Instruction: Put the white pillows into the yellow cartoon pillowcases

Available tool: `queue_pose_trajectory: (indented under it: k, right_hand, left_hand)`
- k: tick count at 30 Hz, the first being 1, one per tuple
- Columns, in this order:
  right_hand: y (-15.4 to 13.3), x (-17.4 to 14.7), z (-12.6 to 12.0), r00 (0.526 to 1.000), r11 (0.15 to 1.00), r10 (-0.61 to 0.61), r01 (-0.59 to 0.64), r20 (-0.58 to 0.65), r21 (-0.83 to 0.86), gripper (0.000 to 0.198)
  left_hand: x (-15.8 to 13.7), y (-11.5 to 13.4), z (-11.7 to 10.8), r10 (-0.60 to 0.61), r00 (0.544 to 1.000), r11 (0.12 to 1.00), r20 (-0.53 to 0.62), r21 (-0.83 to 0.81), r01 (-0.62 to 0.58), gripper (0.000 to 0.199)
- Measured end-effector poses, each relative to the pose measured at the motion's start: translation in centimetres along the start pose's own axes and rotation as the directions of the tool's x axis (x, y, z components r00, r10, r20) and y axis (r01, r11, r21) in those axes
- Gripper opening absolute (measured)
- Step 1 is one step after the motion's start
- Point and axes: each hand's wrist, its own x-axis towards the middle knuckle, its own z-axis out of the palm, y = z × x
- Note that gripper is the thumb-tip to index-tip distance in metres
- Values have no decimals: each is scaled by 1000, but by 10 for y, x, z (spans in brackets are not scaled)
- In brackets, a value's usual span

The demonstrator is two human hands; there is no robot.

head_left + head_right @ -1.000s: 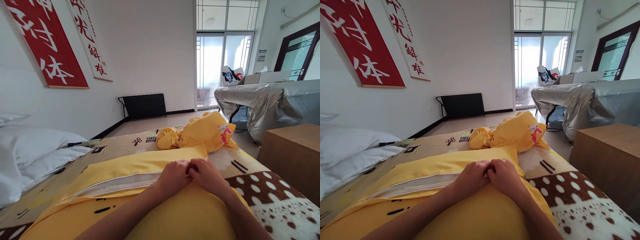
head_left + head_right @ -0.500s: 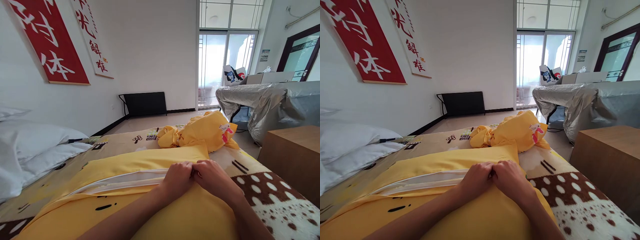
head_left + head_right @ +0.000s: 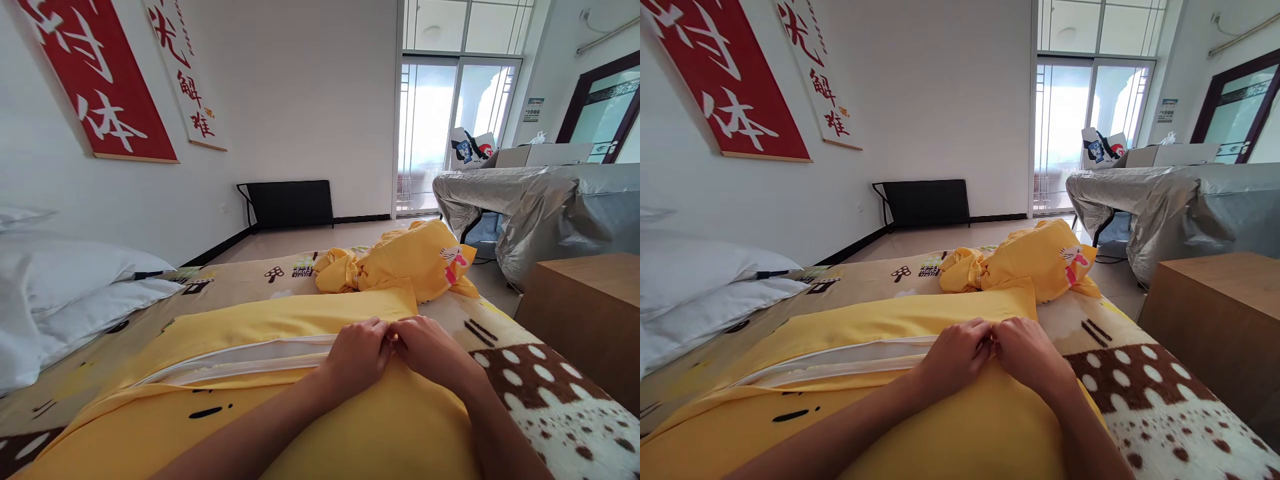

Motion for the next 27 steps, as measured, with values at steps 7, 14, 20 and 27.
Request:
queue_pose_trajectory:
  k: [7,14,20,27]
  right_hand:
    - [-2,4,4,999,995,-50,51,11,-88,20]
    - [-3,6,4,999,989,-11,6,-37,-145,21]
    - [-15,12,10,980,996,-69,56,-189,-73,14]
    - [-26,17,26,958,972,-233,233,-168,-17,20]
  left_hand:
    - [-1,1,-3,-37,999,998,9,53,37,16]
    - [-12,-8,-27,-92,996,968,-6,233,91,18]
    - [-25,-2,-45,-92,995,900,46,430,63,26]
    - [-30,1,-50,-189,980,892,61,429,145,25]
